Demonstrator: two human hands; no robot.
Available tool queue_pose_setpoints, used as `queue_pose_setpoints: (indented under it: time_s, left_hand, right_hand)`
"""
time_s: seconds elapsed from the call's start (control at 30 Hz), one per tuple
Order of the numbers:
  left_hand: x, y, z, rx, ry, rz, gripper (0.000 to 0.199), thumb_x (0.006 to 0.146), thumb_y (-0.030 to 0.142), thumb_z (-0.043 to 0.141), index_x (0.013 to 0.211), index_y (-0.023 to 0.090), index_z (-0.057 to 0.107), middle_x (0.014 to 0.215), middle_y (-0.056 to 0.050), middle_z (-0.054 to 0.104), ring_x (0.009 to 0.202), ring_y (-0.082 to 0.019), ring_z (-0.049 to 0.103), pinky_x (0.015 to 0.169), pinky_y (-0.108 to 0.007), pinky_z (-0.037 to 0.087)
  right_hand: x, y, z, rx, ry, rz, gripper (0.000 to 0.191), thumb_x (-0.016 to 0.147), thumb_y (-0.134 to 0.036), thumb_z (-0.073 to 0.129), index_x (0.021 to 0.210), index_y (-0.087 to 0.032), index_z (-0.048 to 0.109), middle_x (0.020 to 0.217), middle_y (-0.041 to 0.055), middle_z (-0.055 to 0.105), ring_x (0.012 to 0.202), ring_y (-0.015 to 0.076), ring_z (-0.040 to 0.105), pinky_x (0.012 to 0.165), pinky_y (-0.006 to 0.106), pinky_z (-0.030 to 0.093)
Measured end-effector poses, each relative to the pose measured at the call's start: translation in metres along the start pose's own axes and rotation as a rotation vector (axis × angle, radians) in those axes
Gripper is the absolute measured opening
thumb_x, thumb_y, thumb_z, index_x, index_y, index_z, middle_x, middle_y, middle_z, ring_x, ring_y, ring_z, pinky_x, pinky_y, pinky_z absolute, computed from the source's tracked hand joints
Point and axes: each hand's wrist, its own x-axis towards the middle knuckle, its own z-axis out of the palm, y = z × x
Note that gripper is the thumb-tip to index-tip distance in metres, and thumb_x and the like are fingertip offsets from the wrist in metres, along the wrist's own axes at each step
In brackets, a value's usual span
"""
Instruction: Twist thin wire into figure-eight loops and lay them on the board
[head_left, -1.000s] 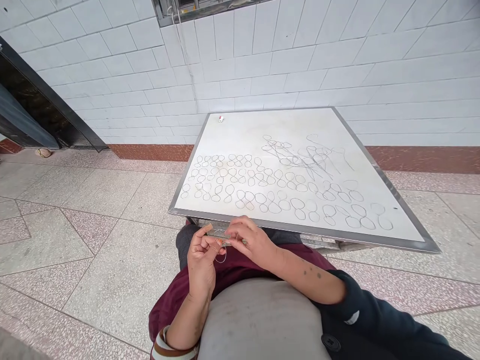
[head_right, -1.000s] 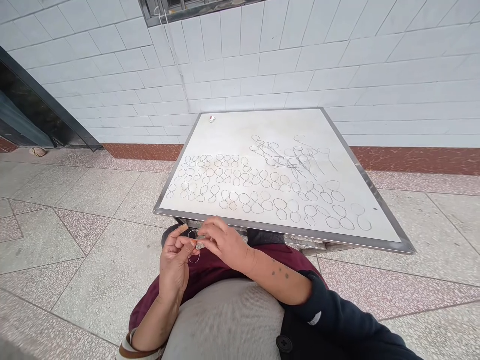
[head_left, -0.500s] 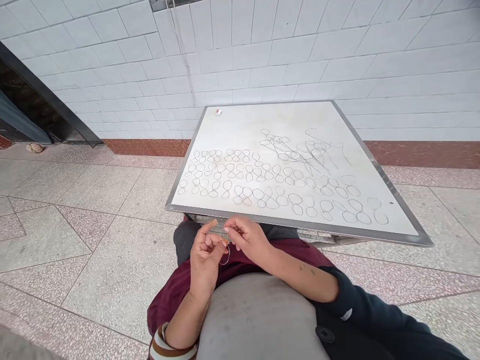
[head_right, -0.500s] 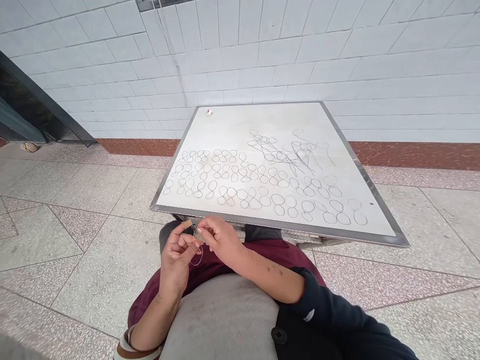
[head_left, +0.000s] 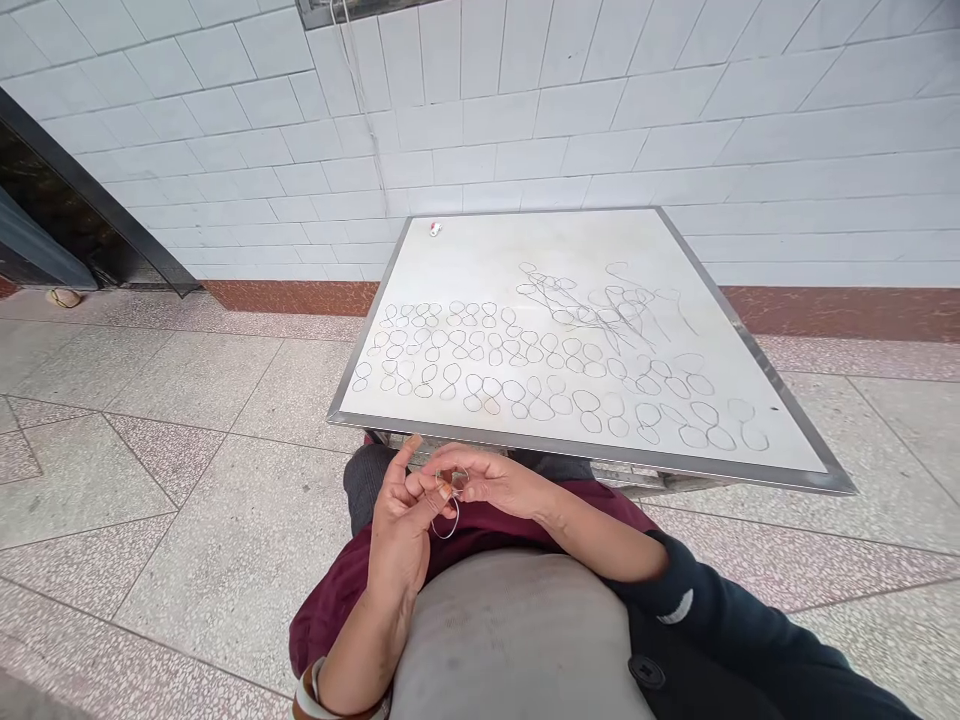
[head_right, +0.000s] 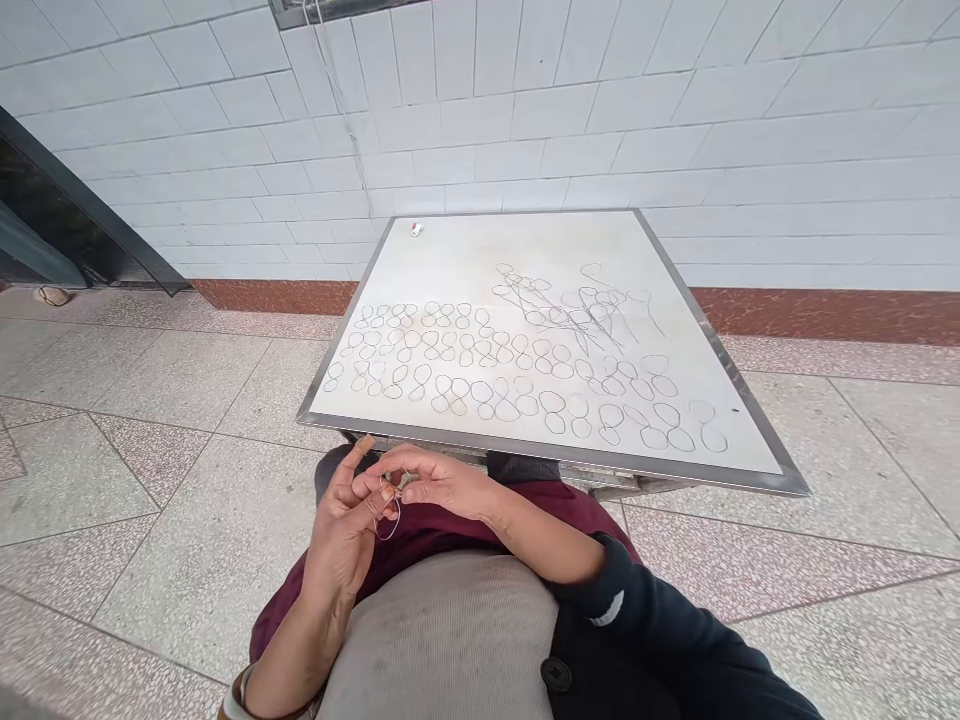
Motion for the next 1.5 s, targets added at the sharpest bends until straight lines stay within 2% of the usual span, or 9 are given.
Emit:
queue_pose_setpoints:
  time_s: [0.23,0.43,0.77,0.87,0.97,1.07,1.17,1.37,1.5]
  left_hand:
    - [0.0,0.0,0.005,-0.009,0.019,-0.016,0.069,0.074,0.016,0.077,0.135,0.019,0.045,0.065,0.008,0.063,0.056,-0.007,0.058,0.066,-0.022,0.046]
    - [-0.001,-0.003,0.009,-0.022,0.058,0.017,0.066,0.073,0.018,0.079,0.132,0.02,0.049,0.063,0.009,0.061,0.055,-0.008,0.058,0.068,-0.024,0.049]
    - [0.001,-0.006,0.011,0.011,0.088,0.054,0.061,0.075,0.02,0.077,0.13,0.021,0.05,0.065,0.008,0.061,0.057,-0.007,0.058,0.072,-0.025,0.049]
    - [0.0,-0.005,0.01,0.082,0.082,0.064,0.061,0.076,0.022,0.075,0.132,0.023,0.048,0.065,0.009,0.06,0.059,-0.008,0.058,0.072,-0.025,0.049]
    - [-0.001,-0.004,0.009,0.19,0.088,0.069,0.066,0.076,0.021,0.074,0.135,0.023,0.045,0.066,0.008,0.06,0.06,-0.009,0.056,0.069,-0.024,0.049]
    - [-0.002,-0.005,0.009,0.267,0.066,0.079,0.068,0.076,0.021,0.073,0.137,0.024,0.042,0.066,0.008,0.06,0.06,-0.009,0.055,0.064,-0.023,0.047]
    - [-0.003,-0.007,0.009,0.329,0.045,0.101,0.067,0.078,0.02,0.07,0.138,0.025,0.041,0.065,0.008,0.057,0.057,-0.008,0.052,0.061,-0.021,0.045]
    - [-0.004,-0.008,0.009,0.455,0.049,0.146,0.06,0.08,0.021,0.066,0.137,0.025,0.047,0.062,0.007,0.055,0.054,-0.01,0.05,0.055,-0.021,0.041]
    - [-0.002,-0.011,0.009,0.482,0.1,0.184,0.053,0.079,0.022,0.067,0.131,0.024,0.055,0.063,0.005,0.056,0.054,-0.01,0.049,0.053,-0.022,0.039]
  right_hand:
    - [0.001,0.008,0.011,0.237,0.037,-0.04,0.033,0.084,-0.041,0.071,0.109,-0.022,0.065,0.103,0.0034,0.054,0.075,0.0121,0.055,0.071,0.029,0.047]
    - [0.001,0.012,0.014,0.32,0.1,-0.001,0.042,0.08,-0.051,0.071,0.108,-0.019,0.064,0.088,0.0024,0.057,0.073,0.012,0.054,0.065,0.024,0.044]
    - [0.001,0.011,0.013,0.359,0.109,0.024,0.051,0.081,-0.057,0.068,0.113,-0.018,0.063,0.089,0.003,0.056,0.072,0.0114,0.054,0.064,0.024,0.044]
    - [-0.001,0.002,0.008,0.23,0.133,0.031,0.049,0.084,-0.054,0.065,0.12,-0.021,0.06,0.097,0.0043,0.058,0.081,0.0129,0.055,0.07,0.026,0.045]
    - [-0.002,-0.01,0.003,-0.047,0.231,0.044,0.026,0.087,-0.036,0.067,0.108,-0.022,0.065,0.102,0.0035,0.06,0.089,0.013,0.054,0.075,0.025,0.045]
    - [-0.001,-0.021,0.002,-0.315,0.265,0.067,0.011,0.088,-0.027,0.064,0.097,-0.021,0.068,0.095,0.0018,0.062,0.083,0.0122,0.056,0.071,0.024,0.045]
    - [0.001,-0.028,0.005,-0.534,0.288,0.064,0.01,0.088,-0.021,0.061,0.09,-0.02,0.07,0.087,0.0004,0.062,0.074,0.0109,0.055,0.065,0.023,0.043]
    - [0.001,-0.025,0.016,-0.582,0.358,0.06,0.012,0.089,-0.02,0.057,0.082,-0.02,0.066,0.077,-0.0034,0.052,0.047,0.0049,0.044,0.052,0.023,0.039]
    - [0.001,-0.018,0.025,-0.631,0.486,0.043,0.013,0.092,-0.023,0.055,0.083,-0.022,0.064,0.079,-0.0024,0.052,0.043,0.0049,0.04,0.05,0.025,0.039]
